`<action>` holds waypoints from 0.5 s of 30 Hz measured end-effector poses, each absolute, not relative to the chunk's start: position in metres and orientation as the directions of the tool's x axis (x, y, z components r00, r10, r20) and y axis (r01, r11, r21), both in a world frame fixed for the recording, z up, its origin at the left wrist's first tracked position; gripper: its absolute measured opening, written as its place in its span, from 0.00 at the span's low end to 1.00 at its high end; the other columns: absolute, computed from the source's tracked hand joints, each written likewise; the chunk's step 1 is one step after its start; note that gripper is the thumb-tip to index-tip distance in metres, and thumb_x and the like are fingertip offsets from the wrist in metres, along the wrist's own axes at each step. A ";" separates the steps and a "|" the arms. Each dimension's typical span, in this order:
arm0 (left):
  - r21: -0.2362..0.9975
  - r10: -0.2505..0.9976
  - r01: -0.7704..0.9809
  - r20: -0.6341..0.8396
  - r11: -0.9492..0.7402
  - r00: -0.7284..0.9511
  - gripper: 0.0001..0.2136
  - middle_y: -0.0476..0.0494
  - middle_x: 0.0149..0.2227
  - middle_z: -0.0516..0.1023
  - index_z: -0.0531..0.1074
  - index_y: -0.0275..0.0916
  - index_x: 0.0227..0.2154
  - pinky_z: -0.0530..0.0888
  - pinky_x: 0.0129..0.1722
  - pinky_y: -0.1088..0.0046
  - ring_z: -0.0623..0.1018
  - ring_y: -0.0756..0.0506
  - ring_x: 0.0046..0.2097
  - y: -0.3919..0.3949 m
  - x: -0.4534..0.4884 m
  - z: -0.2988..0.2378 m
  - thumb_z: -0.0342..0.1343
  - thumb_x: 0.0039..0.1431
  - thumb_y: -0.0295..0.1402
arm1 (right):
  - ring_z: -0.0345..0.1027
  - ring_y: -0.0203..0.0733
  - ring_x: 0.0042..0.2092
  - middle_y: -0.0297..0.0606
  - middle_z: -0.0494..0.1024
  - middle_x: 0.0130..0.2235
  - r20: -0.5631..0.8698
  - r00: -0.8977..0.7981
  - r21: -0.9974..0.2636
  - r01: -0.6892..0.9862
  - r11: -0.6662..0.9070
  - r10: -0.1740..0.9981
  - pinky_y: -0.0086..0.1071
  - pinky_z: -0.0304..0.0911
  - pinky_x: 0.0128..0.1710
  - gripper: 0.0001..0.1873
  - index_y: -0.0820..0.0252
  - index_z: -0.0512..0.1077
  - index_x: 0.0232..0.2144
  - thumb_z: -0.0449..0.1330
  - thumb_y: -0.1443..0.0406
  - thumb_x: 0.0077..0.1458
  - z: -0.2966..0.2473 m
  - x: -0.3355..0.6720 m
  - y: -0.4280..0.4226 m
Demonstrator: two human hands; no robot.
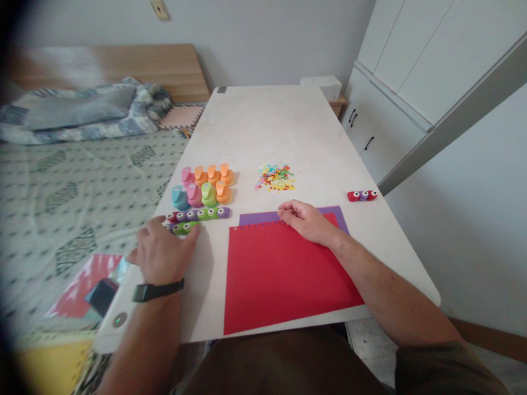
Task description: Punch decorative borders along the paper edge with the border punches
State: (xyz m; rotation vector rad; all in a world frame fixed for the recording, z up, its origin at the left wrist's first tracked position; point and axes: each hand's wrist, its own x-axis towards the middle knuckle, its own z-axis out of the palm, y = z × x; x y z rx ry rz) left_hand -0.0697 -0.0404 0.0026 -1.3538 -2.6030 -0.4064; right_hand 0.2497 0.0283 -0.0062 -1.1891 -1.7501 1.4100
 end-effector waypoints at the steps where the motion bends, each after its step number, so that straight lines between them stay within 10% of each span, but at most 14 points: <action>1: 0.163 0.775 0.821 0.272 0.547 -0.570 0.32 0.27 0.55 0.71 0.61 0.35 0.60 0.67 0.53 0.43 0.74 0.28 0.55 -0.040 -0.070 0.003 0.55 0.59 0.51 | 0.71 0.40 0.39 0.38 0.78 0.39 -0.085 -0.427 -0.961 0.273 0.039 0.900 0.37 0.66 0.44 0.20 0.59 0.73 0.48 0.59 0.51 0.64 -0.006 0.250 0.028; 15: 0.358 0.764 0.896 0.491 0.261 -0.419 0.33 0.27 0.57 0.69 0.60 0.37 0.63 0.64 0.61 0.42 0.66 0.28 0.63 -0.052 -0.043 0.032 0.60 0.60 0.47 | 0.71 0.40 0.39 0.39 0.79 0.40 -0.062 -0.426 -0.971 0.235 0.044 0.903 0.36 0.66 0.43 0.20 0.58 0.73 0.49 0.57 0.50 0.66 -0.005 0.251 0.028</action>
